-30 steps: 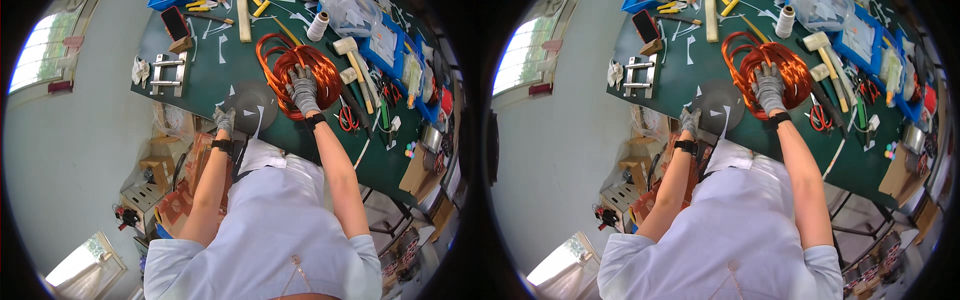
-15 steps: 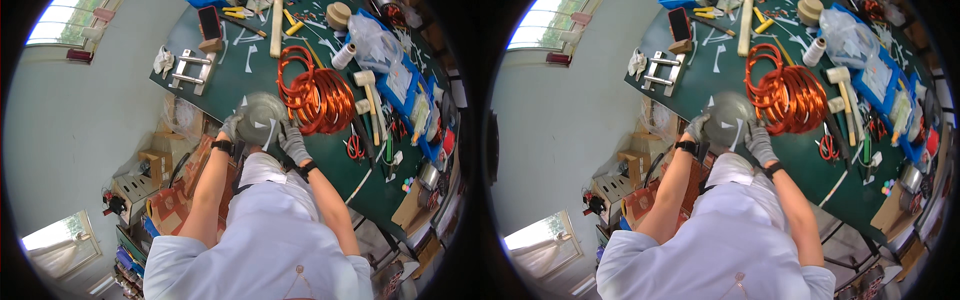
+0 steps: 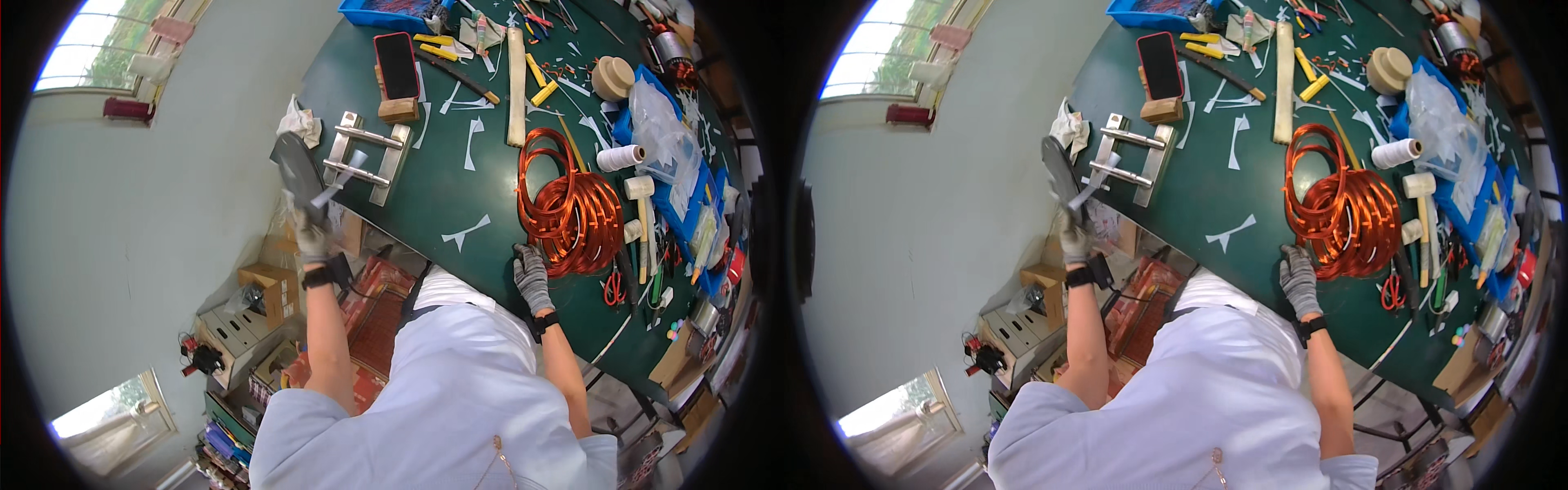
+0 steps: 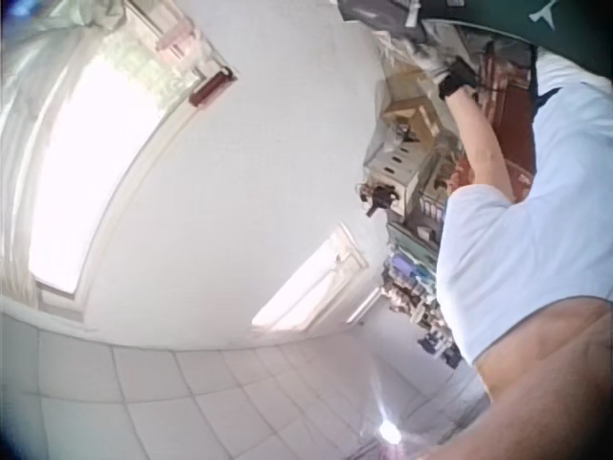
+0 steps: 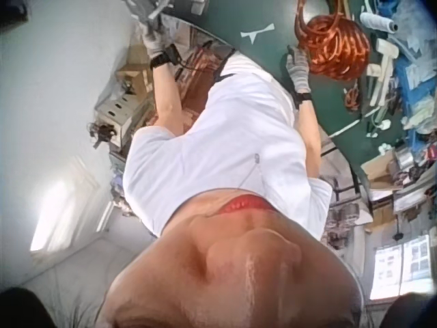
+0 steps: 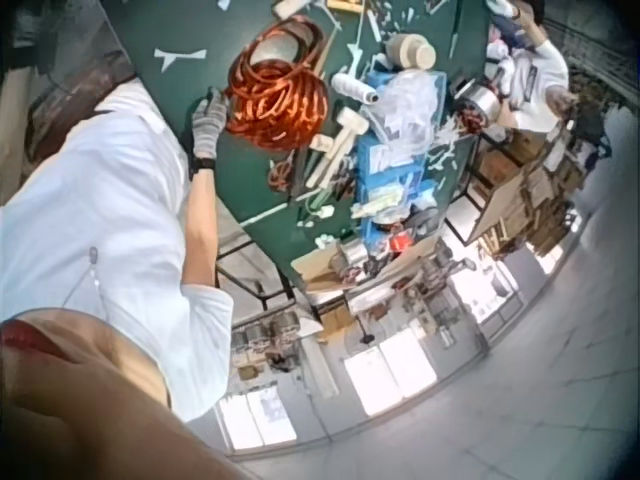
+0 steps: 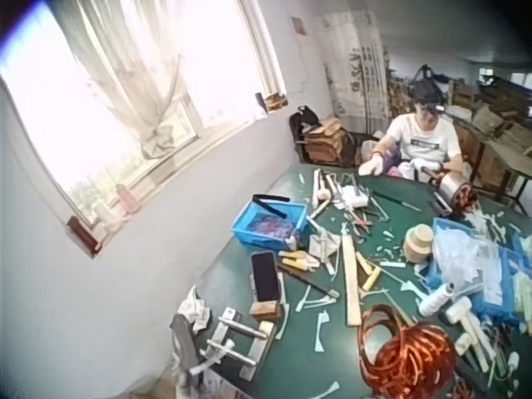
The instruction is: Manually winding and inserting copper coils into an electric motor stator.
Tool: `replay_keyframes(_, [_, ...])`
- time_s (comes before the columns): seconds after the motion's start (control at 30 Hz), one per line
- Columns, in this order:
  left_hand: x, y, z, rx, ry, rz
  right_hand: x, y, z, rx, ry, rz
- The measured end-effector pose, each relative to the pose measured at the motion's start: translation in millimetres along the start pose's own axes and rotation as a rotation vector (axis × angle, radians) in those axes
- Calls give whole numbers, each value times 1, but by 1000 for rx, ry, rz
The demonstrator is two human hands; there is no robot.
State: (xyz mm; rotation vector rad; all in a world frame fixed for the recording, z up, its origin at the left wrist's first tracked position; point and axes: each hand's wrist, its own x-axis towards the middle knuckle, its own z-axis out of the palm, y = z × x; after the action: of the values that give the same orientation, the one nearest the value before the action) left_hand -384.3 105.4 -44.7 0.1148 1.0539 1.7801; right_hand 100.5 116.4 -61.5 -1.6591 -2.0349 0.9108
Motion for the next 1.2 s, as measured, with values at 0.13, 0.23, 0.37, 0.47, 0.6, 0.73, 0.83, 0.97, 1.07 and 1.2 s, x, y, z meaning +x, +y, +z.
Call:
replay_keyframes(0.13, [106, 29, 14, -109, -99, -38, 6, -11, 0, -55, 3, 63])
replay_keyframes(0.23, [171, 18, 66, -244, -150, -77, 5, -11, -1, -44, 27, 77])
replay_keyframes(0.37, [232, 8, 84, -343, 69, -140, 8, -12, 6, 8, 34, 99])
replay_keyframes(0.47, [214, -11, 129, -164, 150, -196, 6, -14, 3, 7, 55, 119])
replay_keyframes(0.6, [183, -21, 139, 244, 69, -353, 9, -17, 4, -17, 78, 132])
replay_keyframes(0.73, [117, -43, 203, 233, 93, -688, 10, -18, 8, 75, 89, 185])
replay_keyframes(0.83, [147, -69, 184, -243, -115, -883, 13, -21, 7, 37, 107, 163])
replay_keyframes(0.97, [166, -65, 182, -92, -72, -544, 14, -22, 10, 29, 101, 175])
replay_keyframes(1.07, [171, -54, 174, 149, -209, -271, 11, -21, 10, -3, 104, 171])
replay_keyframes(1.2, [190, -11, 132, 1421, -47, 370, 10, -17, 9, -57, 117, 148])
